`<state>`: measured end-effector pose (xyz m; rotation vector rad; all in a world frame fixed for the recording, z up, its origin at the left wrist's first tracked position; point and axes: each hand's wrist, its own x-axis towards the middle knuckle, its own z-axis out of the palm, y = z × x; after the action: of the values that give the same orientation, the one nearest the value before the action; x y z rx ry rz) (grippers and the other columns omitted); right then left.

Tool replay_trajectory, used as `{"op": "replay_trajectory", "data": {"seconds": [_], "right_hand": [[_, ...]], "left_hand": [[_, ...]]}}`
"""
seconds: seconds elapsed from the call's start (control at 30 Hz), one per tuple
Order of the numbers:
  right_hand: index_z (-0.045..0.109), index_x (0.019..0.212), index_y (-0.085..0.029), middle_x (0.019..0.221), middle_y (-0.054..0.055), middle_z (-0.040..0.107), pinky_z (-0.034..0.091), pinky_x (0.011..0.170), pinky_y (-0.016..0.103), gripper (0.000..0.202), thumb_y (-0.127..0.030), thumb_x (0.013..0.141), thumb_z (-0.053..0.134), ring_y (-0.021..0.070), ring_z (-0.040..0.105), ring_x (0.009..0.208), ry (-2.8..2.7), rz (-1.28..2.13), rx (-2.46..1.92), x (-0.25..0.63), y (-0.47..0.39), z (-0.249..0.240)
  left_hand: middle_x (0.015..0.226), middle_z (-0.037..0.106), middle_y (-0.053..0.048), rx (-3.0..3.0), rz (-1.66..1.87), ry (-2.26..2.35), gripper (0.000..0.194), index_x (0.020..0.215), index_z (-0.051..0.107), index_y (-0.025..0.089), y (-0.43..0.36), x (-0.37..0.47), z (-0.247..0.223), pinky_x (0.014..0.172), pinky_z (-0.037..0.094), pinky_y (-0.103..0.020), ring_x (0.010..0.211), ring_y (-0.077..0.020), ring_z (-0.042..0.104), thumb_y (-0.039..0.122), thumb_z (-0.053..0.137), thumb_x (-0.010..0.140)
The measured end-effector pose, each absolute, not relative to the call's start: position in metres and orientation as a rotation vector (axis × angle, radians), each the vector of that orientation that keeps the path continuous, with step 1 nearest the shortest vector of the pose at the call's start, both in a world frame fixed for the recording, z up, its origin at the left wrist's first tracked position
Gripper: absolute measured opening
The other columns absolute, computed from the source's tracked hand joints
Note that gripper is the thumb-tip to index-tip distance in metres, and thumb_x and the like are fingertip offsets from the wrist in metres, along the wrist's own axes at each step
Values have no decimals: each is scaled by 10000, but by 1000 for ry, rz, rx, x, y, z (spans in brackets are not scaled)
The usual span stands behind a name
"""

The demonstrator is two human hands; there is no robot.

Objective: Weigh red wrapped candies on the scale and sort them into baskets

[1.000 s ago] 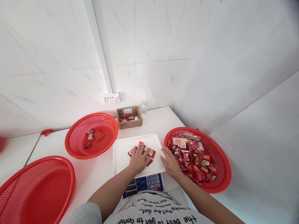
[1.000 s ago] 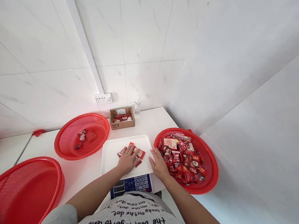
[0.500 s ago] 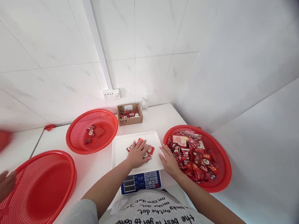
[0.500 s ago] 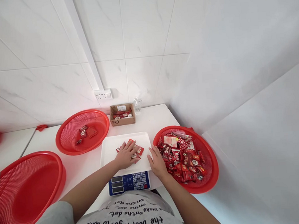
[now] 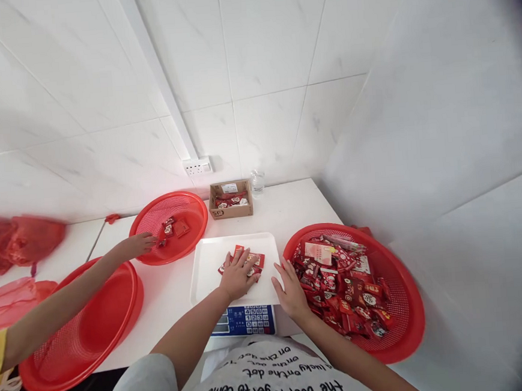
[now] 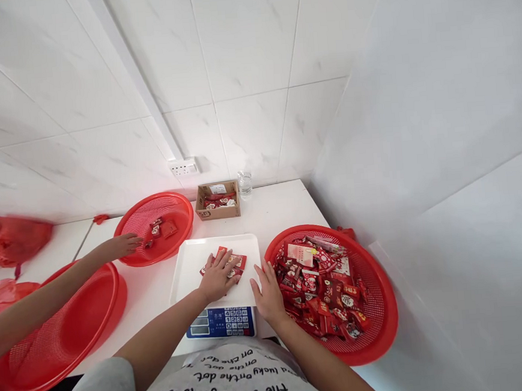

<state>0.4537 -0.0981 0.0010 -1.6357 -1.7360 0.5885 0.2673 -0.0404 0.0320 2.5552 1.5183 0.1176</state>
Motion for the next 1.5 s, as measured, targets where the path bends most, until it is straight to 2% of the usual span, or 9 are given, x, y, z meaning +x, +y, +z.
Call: {"op": "replay_trajectory", "data": {"seconds": [0.2,0.33,0.47,0.67,0.77,1.0,1.2,1.5], "right_hand": [[493,1266,-179,1437,100,342,243,1099,475,473,-434,898,340,241,210,1363,-1735,622,-1619,455,-98,1],[497,1262,-163,1433,109,347,251,1097,471,473,-423,898,342,244,224,1358,-1747,607,-1626,455,-98,0],[511,1248,-176,1422,99,367,267,1091,465,454,-416,897,350,246,248,1348,-1750,564,-1622,454,-98,-1],[504,1253,-180,1424,97,364,285,1085,453,447,-400,898,344,246,273,1339,-1760,533,-1651,454,-96,-4],[492,1267,-187,1423,93,368,283,1086,462,447,-391,898,343,243,281,1335,-1760,509,-1677,453,-95,-5],[507,1252,-161,1420,107,372,293,1072,456,447,-370,895,339,247,288,1330,-1843,417,-1792,450,-94,0],[470,1297,-211,1436,97,354,155,1085,537,487,-430,867,408,289,205,1359,-2079,335,-1875,429,-93,22],[373,1365,-240,1483,72,261,131,1094,500,572,-479,848,431,275,145,1377,-2243,572,-1839,388,-67,43]], "left_hand": [[1495,237,-44,2360,89,1801,520,1380,322,329,-45,287,34,1070,135,-573,1367,-277,184,507,315,892],[1507,193,-59,2326,44,1805,570,1397,301,292,-42,283,39,1068,135,-582,1371,-301,157,542,293,885],[1512,177,-45,2519,-15,1470,646,1410,258,314,-31,255,46,1082,95,-567,1380,-310,93,617,329,844],[1496,230,-58,2716,-73,997,697,1398,282,325,-11,226,53,1082,74,-558,1375,-305,132,665,378,797],[1488,258,-43,2738,-22,966,632,1386,305,334,-10,229,48,1082,108,-543,1371,-295,158,615,388,825],[1489,257,-41,2555,135,1350,516,1378,322,299,-22,246,30,1068,156,-554,1366,-291,177,491,327,900],[1501,203,-107,2348,256,1421,598,1408,249,189,-22,227,35,1087,171,-499,1379,-270,130,486,336,897],[1448,348,-45,2350,166,1331,463,1345,367,253,-34,191,34,1090,168,-513,1367,-252,190,366,389,897]]}}
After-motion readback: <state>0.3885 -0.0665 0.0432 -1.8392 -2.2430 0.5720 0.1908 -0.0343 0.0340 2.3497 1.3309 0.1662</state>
